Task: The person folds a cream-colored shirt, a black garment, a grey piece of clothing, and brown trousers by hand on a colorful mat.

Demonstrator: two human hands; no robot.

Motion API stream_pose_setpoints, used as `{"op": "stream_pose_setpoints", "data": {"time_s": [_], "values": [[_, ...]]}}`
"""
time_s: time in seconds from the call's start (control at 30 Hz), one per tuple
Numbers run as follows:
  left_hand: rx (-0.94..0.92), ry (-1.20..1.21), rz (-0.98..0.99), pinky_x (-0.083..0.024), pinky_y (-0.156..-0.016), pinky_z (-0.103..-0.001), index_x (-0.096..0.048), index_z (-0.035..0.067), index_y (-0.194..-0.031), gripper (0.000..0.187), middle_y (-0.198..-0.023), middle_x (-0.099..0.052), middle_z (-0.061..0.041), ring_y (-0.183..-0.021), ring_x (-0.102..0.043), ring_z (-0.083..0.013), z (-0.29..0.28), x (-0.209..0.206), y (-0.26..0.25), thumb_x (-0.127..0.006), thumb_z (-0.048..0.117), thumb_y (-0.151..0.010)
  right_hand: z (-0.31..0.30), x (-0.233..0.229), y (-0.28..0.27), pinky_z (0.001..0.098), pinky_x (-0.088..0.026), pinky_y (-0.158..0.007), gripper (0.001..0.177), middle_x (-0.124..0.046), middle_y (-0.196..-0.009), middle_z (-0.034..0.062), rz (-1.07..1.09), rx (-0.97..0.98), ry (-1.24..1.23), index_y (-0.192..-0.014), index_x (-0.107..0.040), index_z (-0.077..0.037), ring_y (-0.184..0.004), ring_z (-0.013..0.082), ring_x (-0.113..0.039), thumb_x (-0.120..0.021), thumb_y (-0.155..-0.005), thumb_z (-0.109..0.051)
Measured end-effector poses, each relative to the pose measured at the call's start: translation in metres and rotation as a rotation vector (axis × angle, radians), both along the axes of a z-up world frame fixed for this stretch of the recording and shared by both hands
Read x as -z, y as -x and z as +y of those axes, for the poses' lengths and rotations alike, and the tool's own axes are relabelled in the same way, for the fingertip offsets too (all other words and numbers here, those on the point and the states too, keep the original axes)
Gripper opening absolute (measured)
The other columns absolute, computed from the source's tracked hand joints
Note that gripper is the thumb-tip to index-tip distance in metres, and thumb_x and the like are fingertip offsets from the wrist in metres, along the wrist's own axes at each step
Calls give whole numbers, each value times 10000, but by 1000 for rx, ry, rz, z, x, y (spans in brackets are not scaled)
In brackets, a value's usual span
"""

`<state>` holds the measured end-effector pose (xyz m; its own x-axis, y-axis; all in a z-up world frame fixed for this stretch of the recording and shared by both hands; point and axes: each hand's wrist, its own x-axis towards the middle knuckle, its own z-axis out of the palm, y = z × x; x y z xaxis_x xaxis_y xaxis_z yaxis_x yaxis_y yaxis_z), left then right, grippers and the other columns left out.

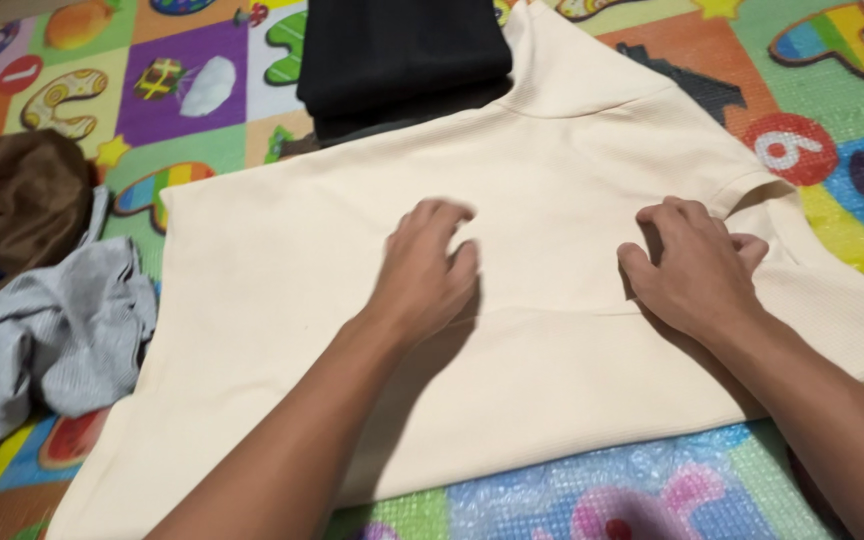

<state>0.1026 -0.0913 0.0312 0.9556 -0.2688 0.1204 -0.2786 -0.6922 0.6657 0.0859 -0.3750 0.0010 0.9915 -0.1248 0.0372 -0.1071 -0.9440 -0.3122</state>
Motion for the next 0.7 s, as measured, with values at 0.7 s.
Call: {"op": "stream_pose_setpoints", "data": {"time_s": [0.7], "values": [[128, 365, 128, -475, -1018, -437, -111, 51, -1588, 1004, -1501, -396, -329, -1331, -505, -387, -104, 38, -204, -788, 54, -845, 2, 0, -79, 484, -338, -1105, 563, -467, -1386, 141, 3, -121, -151, -1360, -582, -149, -1272, 377, -411, -669, -861, -393]]}}
